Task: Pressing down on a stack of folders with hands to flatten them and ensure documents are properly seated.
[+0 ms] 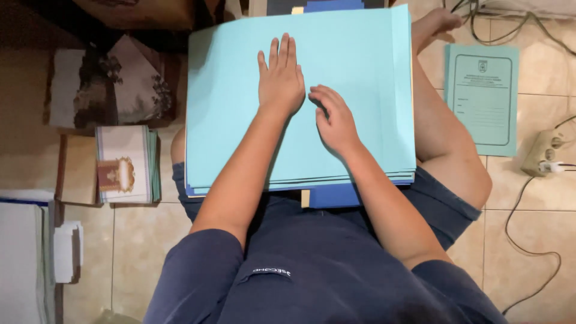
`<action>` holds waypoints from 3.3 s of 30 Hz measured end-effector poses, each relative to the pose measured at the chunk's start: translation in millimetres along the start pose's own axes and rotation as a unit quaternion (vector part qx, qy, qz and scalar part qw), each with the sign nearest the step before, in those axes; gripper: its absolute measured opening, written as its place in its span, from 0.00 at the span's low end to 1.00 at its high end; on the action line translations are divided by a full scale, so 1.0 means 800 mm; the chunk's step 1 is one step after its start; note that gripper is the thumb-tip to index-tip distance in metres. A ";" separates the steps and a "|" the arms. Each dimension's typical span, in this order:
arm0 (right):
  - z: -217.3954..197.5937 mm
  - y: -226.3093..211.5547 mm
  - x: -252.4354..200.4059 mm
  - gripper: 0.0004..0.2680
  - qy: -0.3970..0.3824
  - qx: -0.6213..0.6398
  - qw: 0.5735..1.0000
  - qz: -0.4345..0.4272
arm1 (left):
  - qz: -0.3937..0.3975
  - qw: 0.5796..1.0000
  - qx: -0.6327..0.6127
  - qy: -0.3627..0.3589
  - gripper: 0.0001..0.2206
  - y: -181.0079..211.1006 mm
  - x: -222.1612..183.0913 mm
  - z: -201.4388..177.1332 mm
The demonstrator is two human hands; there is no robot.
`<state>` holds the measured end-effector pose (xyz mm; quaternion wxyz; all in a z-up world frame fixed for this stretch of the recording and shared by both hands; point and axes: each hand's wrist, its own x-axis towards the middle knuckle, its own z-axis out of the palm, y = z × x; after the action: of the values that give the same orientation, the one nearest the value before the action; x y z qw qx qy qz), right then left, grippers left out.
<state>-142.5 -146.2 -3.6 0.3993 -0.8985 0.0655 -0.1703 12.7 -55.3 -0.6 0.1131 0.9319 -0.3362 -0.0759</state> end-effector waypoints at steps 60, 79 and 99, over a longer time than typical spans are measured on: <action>-0.087 0.066 0.058 0.27 -0.059 -0.346 0.907 0.234 | 0.038 0.997 -0.049 -0.038 0.38 0.004 -0.026 -0.045; -0.116 0.102 0.130 0.24 -0.118 -0.356 0.914 0.152 | 0.016 0.999 -0.022 -0.033 0.39 0.007 -0.019 -0.037; -0.105 0.065 -0.026 0.26 -0.100 -0.345 0.926 0.114 | -0.007 0.999 0.010 -0.047 0.36 0.009 -0.017 -0.034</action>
<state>-191.3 -234.2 4.7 0.0856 -0.9795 0.1821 0.0009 3.7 -47.4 28.6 0.0870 0.9308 -0.3351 -0.1172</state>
